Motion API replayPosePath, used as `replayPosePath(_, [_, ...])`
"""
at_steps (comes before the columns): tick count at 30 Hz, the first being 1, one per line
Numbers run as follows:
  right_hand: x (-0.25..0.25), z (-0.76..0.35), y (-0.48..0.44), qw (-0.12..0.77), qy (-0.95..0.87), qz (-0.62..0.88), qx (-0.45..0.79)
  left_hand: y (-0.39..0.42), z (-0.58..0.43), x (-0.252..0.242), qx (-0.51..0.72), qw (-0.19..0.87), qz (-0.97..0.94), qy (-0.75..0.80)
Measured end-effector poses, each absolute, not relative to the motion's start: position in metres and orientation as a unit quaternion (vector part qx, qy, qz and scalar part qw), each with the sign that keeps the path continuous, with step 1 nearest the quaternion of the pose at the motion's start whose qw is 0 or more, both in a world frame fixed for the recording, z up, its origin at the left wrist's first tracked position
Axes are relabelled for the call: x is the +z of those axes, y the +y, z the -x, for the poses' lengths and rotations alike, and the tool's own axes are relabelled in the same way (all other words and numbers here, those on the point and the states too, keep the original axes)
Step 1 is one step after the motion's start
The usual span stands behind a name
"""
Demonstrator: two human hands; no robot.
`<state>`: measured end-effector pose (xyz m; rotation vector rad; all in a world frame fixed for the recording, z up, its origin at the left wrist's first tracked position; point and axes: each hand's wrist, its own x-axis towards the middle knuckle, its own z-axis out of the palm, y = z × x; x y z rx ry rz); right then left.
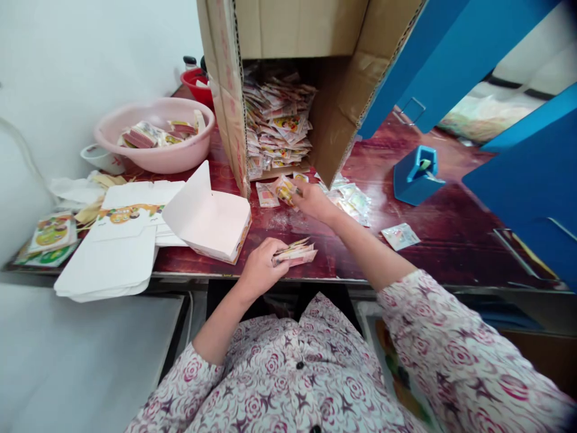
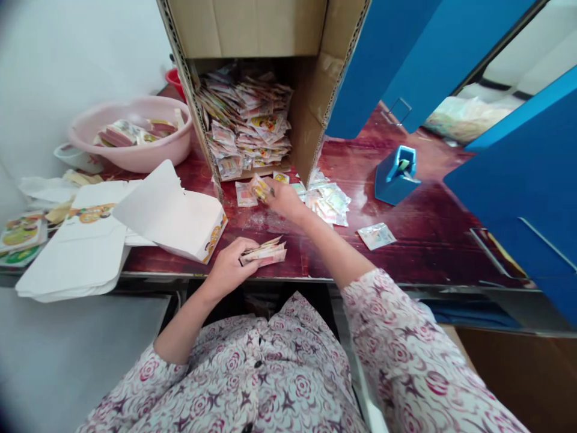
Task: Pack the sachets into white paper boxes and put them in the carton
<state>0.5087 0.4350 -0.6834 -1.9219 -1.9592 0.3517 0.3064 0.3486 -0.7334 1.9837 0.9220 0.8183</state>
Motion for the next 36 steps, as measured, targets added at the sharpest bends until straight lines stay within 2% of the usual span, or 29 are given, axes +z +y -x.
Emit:
replayPosePath(2, [-0.683, -0.514, 0.408, 0.201, -0.714, 0.647, 0.174, 0.349, -0.306, -0.736, 0.343, 0.373, -0.786, 0.356])
replayPosePath(6, [-0.69, -0.511, 0.362, 0.147, -0.759, 0.559, 0.301, 0.352, -0.305, -0.739, 0.346, 0.328, -0.812, 0.335])
replayPosePath(13, [-0.703, -0.501, 0.337, 0.239, -0.741, 0.528, 0.338, 0.356, -0.302, -0.738, 0.308, 0.371, -0.822, 0.303])
replayPosePath(19, [-0.702, -0.517, 0.324, 0.33, -0.643, 0.571, 0.389, 0.356, -0.301, -0.739, 0.321, 0.343, -0.836, 0.283])
replayPosePath(23, [-0.71, -0.503, 0.319, 0.358, -0.695, 0.512, 0.355, 0.353, -0.303, -0.739, 0.301, 0.35, -0.82, 0.338])
replayPosePath(28, [-0.729, -0.483, 0.319, 0.394, -0.697, 0.549, 0.241, 0.35, -0.302, -0.74, 0.258, 0.352, -0.824, 0.36])
replayPosePath(36, [-0.736, -0.471, 0.327, 0.429, -0.645, 0.595, 0.213, 0.354, -0.305, -0.736, 0.247, 0.373, -0.81, 0.38])
